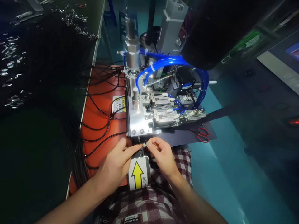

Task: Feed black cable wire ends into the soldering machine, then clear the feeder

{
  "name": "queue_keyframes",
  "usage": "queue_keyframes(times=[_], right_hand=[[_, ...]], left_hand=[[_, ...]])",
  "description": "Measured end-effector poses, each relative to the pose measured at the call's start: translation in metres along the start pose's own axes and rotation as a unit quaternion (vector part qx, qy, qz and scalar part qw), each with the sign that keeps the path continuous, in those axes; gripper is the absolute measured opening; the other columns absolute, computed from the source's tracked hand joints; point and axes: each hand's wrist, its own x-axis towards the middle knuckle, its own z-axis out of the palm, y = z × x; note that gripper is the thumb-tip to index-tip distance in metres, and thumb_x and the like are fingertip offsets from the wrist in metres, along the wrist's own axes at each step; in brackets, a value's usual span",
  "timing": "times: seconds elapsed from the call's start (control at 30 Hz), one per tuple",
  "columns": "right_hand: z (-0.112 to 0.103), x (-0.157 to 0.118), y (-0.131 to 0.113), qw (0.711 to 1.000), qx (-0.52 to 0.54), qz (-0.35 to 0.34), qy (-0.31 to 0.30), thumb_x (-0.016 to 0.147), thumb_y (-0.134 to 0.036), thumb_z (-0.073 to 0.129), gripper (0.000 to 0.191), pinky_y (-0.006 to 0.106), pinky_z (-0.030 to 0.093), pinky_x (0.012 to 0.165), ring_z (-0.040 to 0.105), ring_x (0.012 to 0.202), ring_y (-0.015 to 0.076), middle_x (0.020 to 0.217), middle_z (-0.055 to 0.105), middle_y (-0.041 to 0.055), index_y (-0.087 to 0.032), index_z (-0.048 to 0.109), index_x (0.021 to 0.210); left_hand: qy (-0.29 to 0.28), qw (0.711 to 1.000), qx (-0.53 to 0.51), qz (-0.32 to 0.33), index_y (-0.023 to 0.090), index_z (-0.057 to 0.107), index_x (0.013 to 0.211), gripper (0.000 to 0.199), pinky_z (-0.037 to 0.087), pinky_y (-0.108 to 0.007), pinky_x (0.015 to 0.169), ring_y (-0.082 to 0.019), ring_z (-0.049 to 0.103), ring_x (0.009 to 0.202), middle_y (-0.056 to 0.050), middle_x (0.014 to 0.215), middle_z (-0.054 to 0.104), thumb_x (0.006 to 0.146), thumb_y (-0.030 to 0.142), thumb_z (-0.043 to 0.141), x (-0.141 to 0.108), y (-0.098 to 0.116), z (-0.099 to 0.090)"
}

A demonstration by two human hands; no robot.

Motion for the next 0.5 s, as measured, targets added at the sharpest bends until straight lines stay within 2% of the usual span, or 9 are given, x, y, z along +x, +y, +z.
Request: queue_keyframes(times=[0.5], right_hand=[[0.0017, -0.0006, 0.0053, 1.0, 0.003, -0.027, 0.006, 0.079, -0.03, 0.058, 0.017, 0.024, 0.031, 0.051, 0.038, 0.053, 0.0096, 0.061, 0.047, -0.0036, -0.016, 0.054, 0.071]], left_hand=[[0.011, 1.0, 0.023, 0.003, 0.01, 0.064, 0.109, 0.033, 0.05, -0.021, 0.061, -0.012, 0.057, 0.071, -0.005, 0.082, 0.049, 0.086, 0.004, 0.042, 0.0015, 0.0021, 0.0012]])
